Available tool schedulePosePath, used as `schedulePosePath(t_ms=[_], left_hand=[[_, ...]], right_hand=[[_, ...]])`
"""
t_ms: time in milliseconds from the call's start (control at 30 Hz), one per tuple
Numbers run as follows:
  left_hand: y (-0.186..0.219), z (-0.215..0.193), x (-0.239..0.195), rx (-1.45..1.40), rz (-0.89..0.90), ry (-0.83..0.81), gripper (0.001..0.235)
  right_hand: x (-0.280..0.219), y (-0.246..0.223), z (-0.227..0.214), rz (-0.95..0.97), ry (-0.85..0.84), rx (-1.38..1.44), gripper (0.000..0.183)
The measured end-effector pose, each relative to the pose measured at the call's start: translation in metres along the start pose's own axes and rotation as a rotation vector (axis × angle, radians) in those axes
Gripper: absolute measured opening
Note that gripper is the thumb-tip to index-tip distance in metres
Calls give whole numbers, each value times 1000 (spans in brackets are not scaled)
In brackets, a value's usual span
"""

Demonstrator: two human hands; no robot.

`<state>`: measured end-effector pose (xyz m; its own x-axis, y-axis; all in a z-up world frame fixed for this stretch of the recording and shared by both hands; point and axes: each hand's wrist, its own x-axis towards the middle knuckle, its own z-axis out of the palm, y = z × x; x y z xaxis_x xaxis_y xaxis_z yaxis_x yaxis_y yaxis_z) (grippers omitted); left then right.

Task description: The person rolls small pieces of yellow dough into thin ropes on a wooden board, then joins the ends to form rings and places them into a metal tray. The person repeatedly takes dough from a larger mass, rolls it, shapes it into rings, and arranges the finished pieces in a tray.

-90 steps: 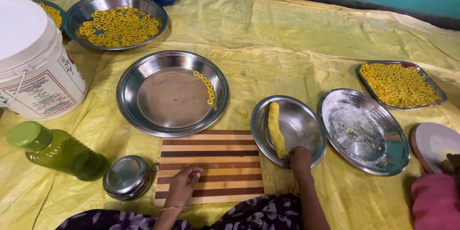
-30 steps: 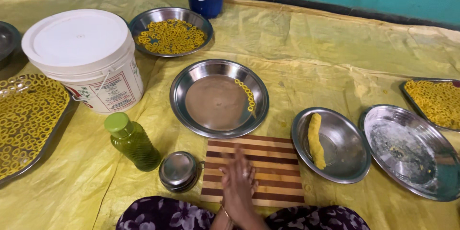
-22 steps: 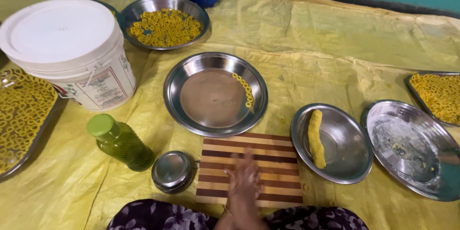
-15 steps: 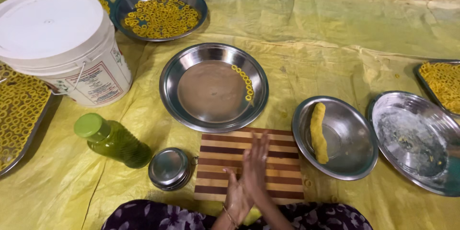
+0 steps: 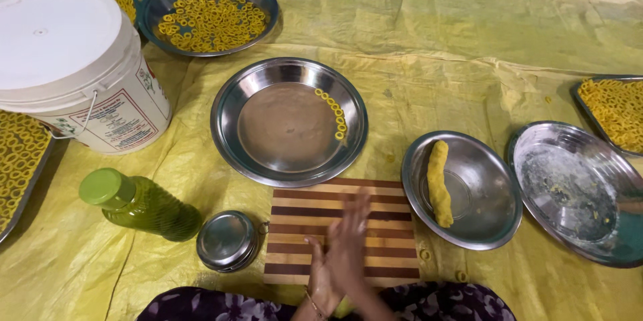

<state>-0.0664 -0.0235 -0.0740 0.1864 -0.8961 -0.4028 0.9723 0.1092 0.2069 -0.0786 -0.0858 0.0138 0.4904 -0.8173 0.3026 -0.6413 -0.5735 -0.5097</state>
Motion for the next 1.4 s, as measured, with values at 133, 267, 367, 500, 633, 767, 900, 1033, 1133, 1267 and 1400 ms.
schedulePosePath(t_ms=[133,267,367,500,633,767,900,1033,1133,1267,1400], left_hand=[[12,9,10,402,275,-345,103],[21,14,-7,172,30,-111,106],[14,15,-11,-19,-59,-90,108],[3,8,9,61,300,-528,95],[10,-7,11,425,121,-297,103],[8,-6,-3,-54,-51,-159,113],[7,10,11,41,71,-215,105],[18,15,5,97,112,-214,101],[20,18,-11,-30,-90,-78,111],[14,32,-2,-392,-59,-463,102],[20,43,-7,-262,-25,-326,99]], right_hand=[[-34,-41,2,-15,36,-217,79],[2,-17,-17,-11,-120,182,68],[13,-9,-25,37,-82,108,69],[-29,-46,-12,-18,14,-95,80],[-10,-37,-20,-14,-122,107,80],[18,-19,-36,74,-117,114,81],[-25,-52,-21,-108,152,-298,78],[-8,-44,-24,-232,-29,32,60],[32,-18,-42,-208,152,-80,53],[1,-37,-41,-159,-43,-16,58],[-25,-58,-24,-142,-66,-111,62]])
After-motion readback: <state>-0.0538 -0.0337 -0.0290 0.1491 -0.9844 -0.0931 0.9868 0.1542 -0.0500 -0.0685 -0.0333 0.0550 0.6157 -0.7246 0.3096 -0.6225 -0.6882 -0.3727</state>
